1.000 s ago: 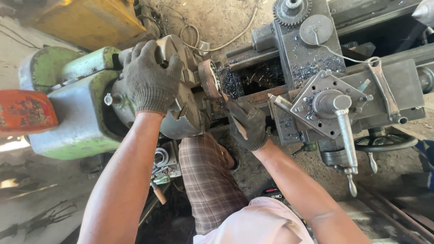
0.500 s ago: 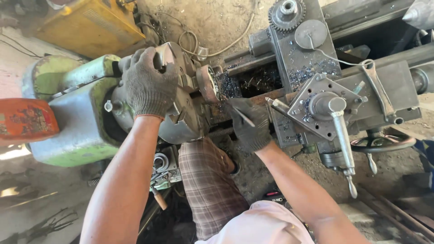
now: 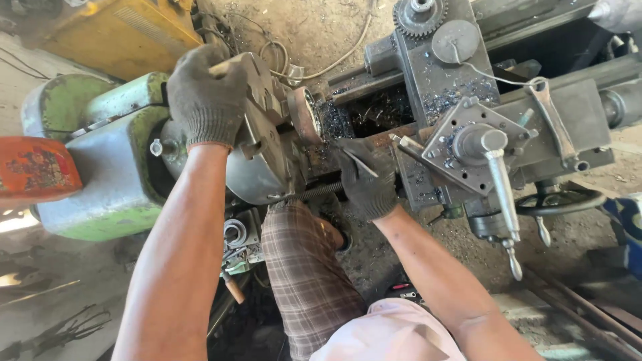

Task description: Machining and finishing a metal part on a lathe using a scraper and a grinding wheel

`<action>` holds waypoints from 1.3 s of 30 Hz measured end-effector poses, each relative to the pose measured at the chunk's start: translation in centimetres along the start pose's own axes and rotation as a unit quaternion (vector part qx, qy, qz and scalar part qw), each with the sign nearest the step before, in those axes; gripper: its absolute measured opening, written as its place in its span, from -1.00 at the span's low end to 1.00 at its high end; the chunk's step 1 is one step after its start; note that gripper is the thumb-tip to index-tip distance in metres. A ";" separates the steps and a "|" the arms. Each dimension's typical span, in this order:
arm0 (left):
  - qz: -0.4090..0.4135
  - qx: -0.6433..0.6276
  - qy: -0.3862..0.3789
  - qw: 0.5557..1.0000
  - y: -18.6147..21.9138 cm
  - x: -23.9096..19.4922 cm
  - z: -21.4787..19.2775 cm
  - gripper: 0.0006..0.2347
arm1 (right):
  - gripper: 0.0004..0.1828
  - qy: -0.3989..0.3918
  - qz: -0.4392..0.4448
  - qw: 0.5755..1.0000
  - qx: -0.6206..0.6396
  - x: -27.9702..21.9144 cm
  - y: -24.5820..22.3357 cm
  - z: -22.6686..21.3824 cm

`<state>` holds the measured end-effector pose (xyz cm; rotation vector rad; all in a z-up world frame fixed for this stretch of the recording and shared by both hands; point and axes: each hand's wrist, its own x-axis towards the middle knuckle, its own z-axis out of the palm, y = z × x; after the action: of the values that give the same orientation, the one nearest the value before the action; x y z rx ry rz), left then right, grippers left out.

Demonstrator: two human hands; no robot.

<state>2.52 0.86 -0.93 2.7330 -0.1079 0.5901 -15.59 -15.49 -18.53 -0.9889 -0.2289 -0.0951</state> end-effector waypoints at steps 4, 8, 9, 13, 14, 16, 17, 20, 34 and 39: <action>0.080 0.065 -0.006 0.995 3.2 -5.1 -3.0 -0.79 | -0.85 -0.023 -0.001 1.000 -0.017 -0.9 0.2 1.7; 0.138 0.075 0.051 0.986 4.0 -7.2 -4.0 -0.72 | -0.82 -0.033 0.032 0.998 -0.040 -1.8 0.9 3.4; 0.143 0.093 0.052 0.984 4.5 -6.5 -3.7 -0.71 | -0.80 -0.035 0.028 0.997 -0.059 -1.4 0.7 3.4; -0.018 0.203 -0.210 0.956 7.3 -5.9 -6.3 -0.46 | -0.75 0.050 0.000 0.982 -0.180 1.0 2.4 5.1; 0.027 0.157 -0.168 0.973 6.1 -6.3 -5.9 -0.56 | -0.72 0.075 0.003 0.975 -0.209 1.0 0.9 2.4; 0.092 0.085 -0.119 0.985 4.5 -6.4 -3.0 -0.66 | -0.70 0.119 -0.014 0.959 -0.257 1.8 -2.8 -0.8; 0.055 0.034 -0.102 0.993 3.8 -7.0 -2.6 -0.74 | -0.82 0.147 -0.134 0.909 -0.367 1.8 -5.3 0.4; -0.001 -0.013 -0.112 0.994 5.9 -6.6 -3.7 -0.89 | -0.91 0.184 -0.218 0.816 -0.502 2.4 -5.6 1.3; -0.059 -0.177 -0.090 0.978 1.0 -4.6 1.6 -0.73 | -0.68 0.130 -0.065 0.799 -0.583 6.8 -5.1 1.2; -0.069 -0.173 -0.081 0.979 1.5 -5.2 1.1 -0.92 | -0.48 0.068 0.023 0.824 -0.562 8.6 -8.6 0.8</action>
<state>-1.99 -0.96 -3.54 2.4212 -0.0539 0.2790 -8.92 -19.30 -9.11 -2.1645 0.0136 -0.2724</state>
